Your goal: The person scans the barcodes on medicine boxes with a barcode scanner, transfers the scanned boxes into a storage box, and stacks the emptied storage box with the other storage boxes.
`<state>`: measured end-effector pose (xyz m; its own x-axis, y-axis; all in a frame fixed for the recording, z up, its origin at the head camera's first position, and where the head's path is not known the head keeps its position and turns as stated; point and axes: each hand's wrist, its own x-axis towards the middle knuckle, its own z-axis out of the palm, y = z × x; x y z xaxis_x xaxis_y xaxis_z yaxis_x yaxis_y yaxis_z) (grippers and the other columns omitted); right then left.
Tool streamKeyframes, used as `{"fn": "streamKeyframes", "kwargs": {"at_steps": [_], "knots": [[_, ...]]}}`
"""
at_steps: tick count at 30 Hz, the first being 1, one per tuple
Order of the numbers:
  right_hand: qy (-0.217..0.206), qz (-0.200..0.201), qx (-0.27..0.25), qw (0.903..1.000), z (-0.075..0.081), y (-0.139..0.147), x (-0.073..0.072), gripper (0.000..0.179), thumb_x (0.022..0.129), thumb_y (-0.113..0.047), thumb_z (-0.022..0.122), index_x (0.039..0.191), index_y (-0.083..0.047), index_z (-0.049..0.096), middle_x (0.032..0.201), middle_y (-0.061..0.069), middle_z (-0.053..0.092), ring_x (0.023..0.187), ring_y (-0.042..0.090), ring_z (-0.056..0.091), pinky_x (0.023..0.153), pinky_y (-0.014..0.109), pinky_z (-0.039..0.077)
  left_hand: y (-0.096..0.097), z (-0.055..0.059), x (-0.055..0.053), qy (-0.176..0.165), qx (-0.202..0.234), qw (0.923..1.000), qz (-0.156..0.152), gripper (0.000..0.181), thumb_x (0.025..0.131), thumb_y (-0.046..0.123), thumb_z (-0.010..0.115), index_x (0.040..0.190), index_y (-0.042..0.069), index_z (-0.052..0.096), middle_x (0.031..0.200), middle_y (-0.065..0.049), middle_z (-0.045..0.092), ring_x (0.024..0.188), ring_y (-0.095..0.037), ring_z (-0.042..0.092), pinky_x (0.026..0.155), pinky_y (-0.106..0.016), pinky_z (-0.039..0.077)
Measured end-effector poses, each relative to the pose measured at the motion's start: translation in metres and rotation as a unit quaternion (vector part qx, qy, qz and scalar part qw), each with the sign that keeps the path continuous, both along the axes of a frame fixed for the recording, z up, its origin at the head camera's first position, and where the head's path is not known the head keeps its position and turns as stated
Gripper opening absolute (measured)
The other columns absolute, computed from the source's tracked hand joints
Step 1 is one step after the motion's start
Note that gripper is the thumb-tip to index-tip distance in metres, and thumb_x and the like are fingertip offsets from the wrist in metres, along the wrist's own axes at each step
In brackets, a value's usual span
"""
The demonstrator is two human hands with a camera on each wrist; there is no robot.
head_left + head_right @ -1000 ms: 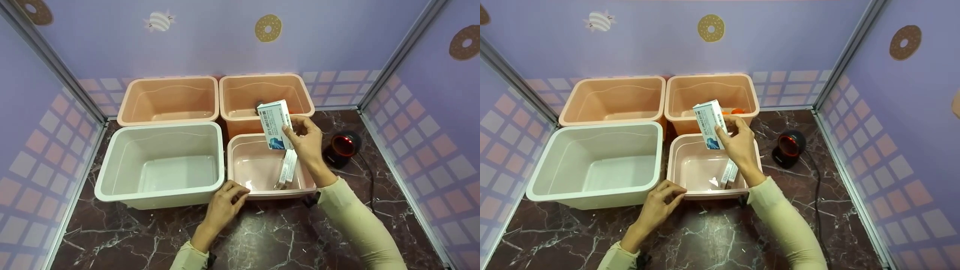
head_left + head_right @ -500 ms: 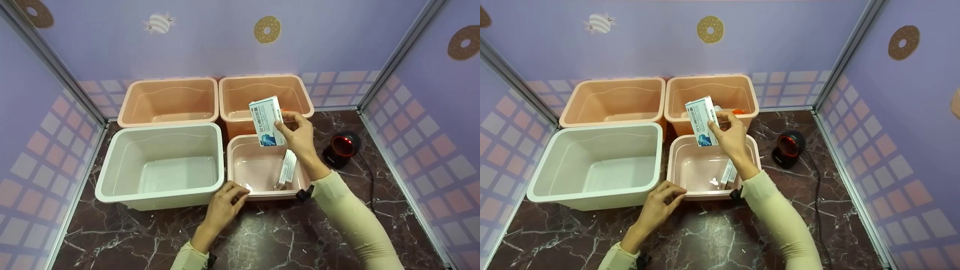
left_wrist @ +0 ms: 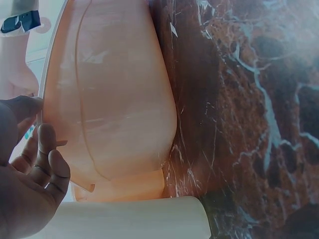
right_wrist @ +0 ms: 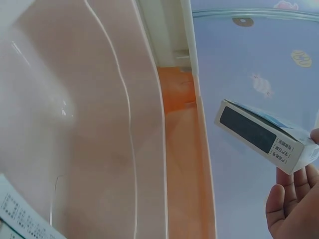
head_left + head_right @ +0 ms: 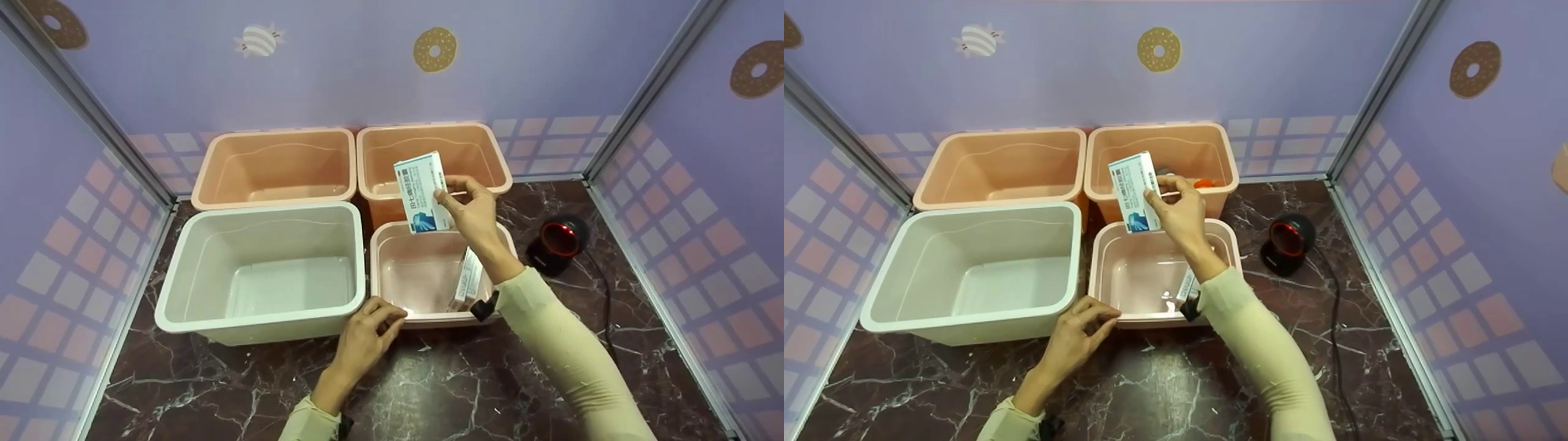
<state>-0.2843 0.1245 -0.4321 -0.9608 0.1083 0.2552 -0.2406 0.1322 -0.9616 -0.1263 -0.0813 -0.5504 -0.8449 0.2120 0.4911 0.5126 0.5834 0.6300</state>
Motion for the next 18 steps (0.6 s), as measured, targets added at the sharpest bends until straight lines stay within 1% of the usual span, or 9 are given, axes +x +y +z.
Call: {"fn": "streamKeyframes", "kwargs": {"at_steps": [7,11,18], "knots": [[-0.001,0.005,0.007,1.0000,0.001,-0.013,-0.011,0.026,0.084,-0.010,0.076,0.108,-0.002,0.072,0.087,0.001,0.069,0.081,0.014,0.064,0.070,0.021,0.054,0.000,-0.001,-0.001,0.000,0.011,0.9999,-0.006,0.009,0.089,0.016,0.075,0.098,0.018,0.075,0.092,0.005,0.063,0.069,-0.014,0.064,0.061,-0.017,0.053],[-0.016,0.007,-0.004,0.9998,0.001,-0.021,-0.016,0.028,0.084,-0.008,0.076,0.111,-0.001,0.072,0.090,0.002,0.067,0.084,0.013,0.061,0.072,0.021,0.052,0.000,-0.001,-0.001,0.004,0.010,0.9999,-0.006,0.009,0.089,0.016,0.075,0.098,0.017,0.075,0.091,0.004,0.063,0.069,-0.014,0.064,0.061,-0.016,0.052],[-0.030,0.008,-0.019,0.9993,0.000,-0.033,-0.024,0.027,0.084,-0.009,0.076,0.110,-0.002,0.071,0.090,0.002,0.066,0.083,0.013,0.062,0.066,0.021,0.054,-0.001,0.000,0.000,-0.006,0.003,1.0000,-0.007,0.009,0.090,0.016,0.075,0.098,0.017,0.075,0.091,0.004,0.062,0.070,-0.012,0.063,0.062,-0.016,0.053]]}}
